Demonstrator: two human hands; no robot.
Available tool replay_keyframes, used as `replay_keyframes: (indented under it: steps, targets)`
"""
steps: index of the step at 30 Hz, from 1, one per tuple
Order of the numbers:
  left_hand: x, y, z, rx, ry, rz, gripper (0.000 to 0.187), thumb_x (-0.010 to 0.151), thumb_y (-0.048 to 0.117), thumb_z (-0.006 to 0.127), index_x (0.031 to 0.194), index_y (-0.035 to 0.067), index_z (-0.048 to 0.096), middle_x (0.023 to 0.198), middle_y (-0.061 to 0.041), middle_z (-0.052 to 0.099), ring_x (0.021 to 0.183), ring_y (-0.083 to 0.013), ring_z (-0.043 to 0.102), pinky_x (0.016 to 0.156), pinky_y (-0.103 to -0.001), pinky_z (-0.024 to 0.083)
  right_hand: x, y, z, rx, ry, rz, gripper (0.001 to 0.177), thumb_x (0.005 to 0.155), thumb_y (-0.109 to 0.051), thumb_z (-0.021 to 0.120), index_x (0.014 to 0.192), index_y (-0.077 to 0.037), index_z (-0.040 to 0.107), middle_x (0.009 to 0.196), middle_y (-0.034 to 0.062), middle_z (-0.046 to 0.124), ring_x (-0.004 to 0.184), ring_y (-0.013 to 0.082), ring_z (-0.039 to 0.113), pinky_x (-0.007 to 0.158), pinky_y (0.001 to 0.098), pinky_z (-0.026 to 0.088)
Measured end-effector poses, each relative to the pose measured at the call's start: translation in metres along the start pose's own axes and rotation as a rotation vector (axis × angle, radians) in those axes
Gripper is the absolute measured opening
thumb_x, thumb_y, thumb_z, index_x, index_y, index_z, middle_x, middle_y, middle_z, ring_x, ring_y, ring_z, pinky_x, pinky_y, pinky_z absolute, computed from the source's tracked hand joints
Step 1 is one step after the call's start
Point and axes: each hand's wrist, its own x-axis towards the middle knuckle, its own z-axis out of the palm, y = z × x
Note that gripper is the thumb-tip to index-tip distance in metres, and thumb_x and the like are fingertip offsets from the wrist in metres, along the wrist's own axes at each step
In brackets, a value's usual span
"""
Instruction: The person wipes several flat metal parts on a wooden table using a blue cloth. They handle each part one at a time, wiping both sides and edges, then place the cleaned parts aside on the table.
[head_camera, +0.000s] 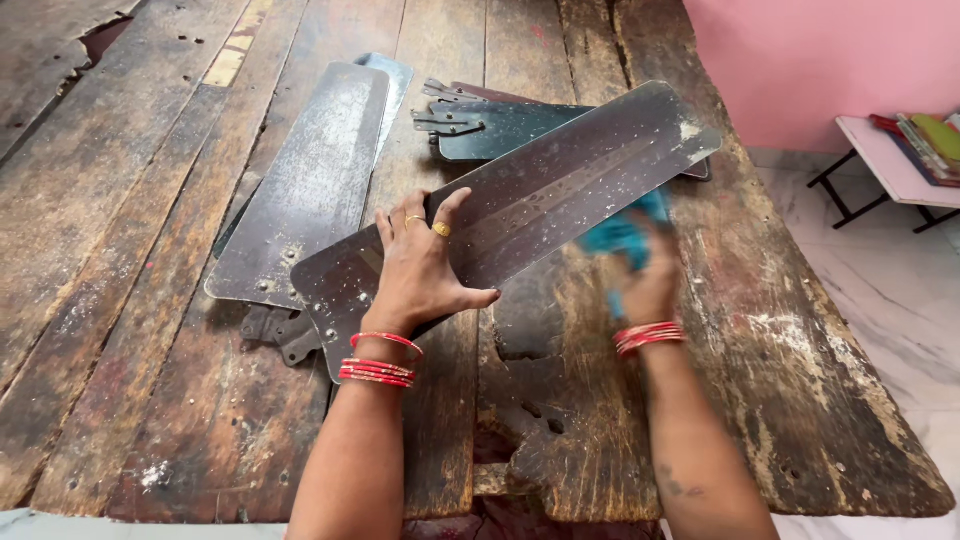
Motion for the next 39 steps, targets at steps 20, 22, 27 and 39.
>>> replay_keyframes:
  steps: [20,22,27,39]
  targets:
    - [0.007,-0.028,0.023,0.212,-0.136,-0.112,0.129,0.037,0.061,0.093,0.148,0.025,0.038,0.144,-0.039,0.035,0.14,-0.0532,0.026,0.111,-0.075,0.007,0.086,0.042,0.094,-1.136,-0.526,0.284,0.066,0.097,-0.053,0.043,0.153,-0.018,0.038,0.159,0.0107,0.035,0.146,0.0378,0.029,0.11,0.0731,0.021]
    - [0.009,-0.03,0.026,0.232,-0.168,-0.126,0.129,0.037,0.061,0.093,0.148,0.025,0.039,0.144,-0.039,0.035,0.14,-0.0528,0.026,0.111,-0.075,0.006,0.092,0.055,0.078,-1.002,-0.461,0.433,0.064,0.096,-0.052,0.042,0.154,-0.027,0.033,0.162,0.0085,0.026,0.15,0.0364,0.017,0.114,0.0684,0.013]
    - [0.01,-0.029,0.035,0.249,-0.268,-0.167,0.128,0.039,0.061,0.093,0.149,0.025,0.039,0.146,-0.037,0.034,0.142,-0.0521,0.024,0.112,-0.075,0.005,0.063,0.095,0.027,-0.929,-0.399,0.479,0.053,0.1,-0.045,0.039,0.152,-0.038,0.037,0.165,0.0108,0.024,0.153,0.037,0.013,0.119,0.0673,0.006]
    - [-0.004,-0.02,0.055,0.247,-0.433,-0.138,0.13,0.042,0.063,0.092,0.153,0.023,0.037,0.15,-0.037,0.031,0.145,-0.0517,0.022,0.111,-0.077,0.007,-0.034,0.139,-0.116,-1.202,-0.554,0.059,0.055,0.092,-0.03,0.06,0.145,-0.034,0.049,0.152,0.0136,0.043,0.132,0.0412,0.046,0.102,0.052,0.048]
